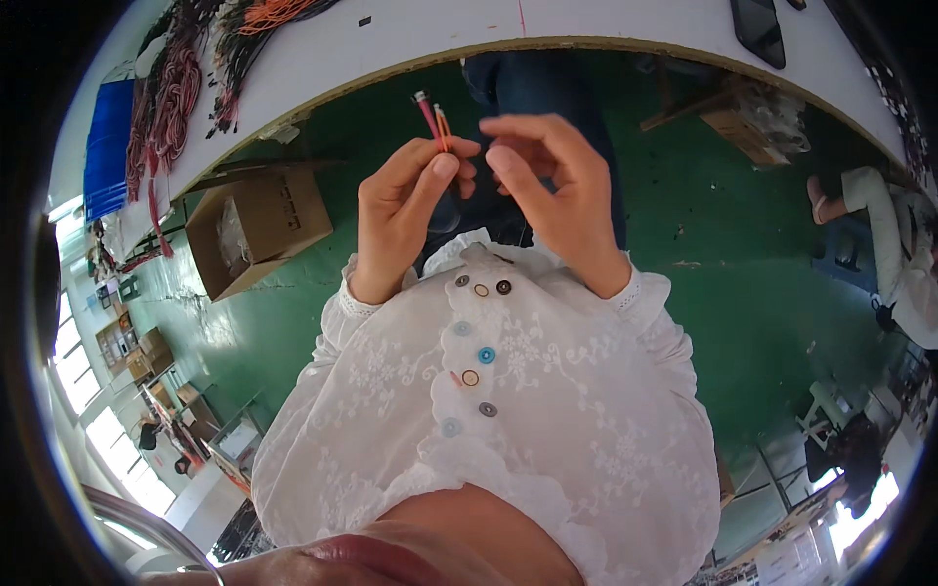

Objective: Assemble wire harnesses by manually sliding sleeves onto individual wire bundles.

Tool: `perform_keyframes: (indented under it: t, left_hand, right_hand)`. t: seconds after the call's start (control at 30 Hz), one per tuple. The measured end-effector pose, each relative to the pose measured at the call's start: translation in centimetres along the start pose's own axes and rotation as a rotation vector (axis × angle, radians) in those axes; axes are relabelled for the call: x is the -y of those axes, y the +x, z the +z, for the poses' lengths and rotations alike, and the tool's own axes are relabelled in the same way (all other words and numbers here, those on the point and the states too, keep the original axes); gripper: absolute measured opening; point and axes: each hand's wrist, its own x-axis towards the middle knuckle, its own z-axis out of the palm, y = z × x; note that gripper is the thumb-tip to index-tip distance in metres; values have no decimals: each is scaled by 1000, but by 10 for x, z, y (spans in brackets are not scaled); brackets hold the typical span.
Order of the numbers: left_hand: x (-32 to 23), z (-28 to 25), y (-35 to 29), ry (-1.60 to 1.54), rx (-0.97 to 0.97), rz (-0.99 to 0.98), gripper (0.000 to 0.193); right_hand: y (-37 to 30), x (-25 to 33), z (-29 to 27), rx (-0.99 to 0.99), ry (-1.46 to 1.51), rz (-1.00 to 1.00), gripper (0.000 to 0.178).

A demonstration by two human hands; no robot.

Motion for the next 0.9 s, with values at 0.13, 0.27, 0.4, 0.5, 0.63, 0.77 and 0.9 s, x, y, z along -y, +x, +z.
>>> perform_keyframes:
  t: [0.13,0.27,0.4,0.5,0.63,0.77,0.9]
  left_hand:
    - [6,7,5,-5,41,1,19]
    - [14,12,4,100,8,50,17]
    - [19,16,5,151,-31,73,16]
    - [15,23,4,105,-89,-21,16]
    - [11,26,6,95,-48,-73,17]
    - [13,25,9,189,-87,-45,13]
    - [17,26,15,303,-88,48,10]
  right_hand:
    - [17,4,-6,16,-70,-231,14]
    - [23,-7,-15,116,19,-140,11]
    - [22,-11,-12,55,-22,-215,6]
    - [18,-8,-3,-63,103,-199,6]
    - [20,-11,-4,-160,92,-274,9]
    - [24,-10,1,-156,167,-193,11]
    - [23,-4,-6,-85,63,-38,20]
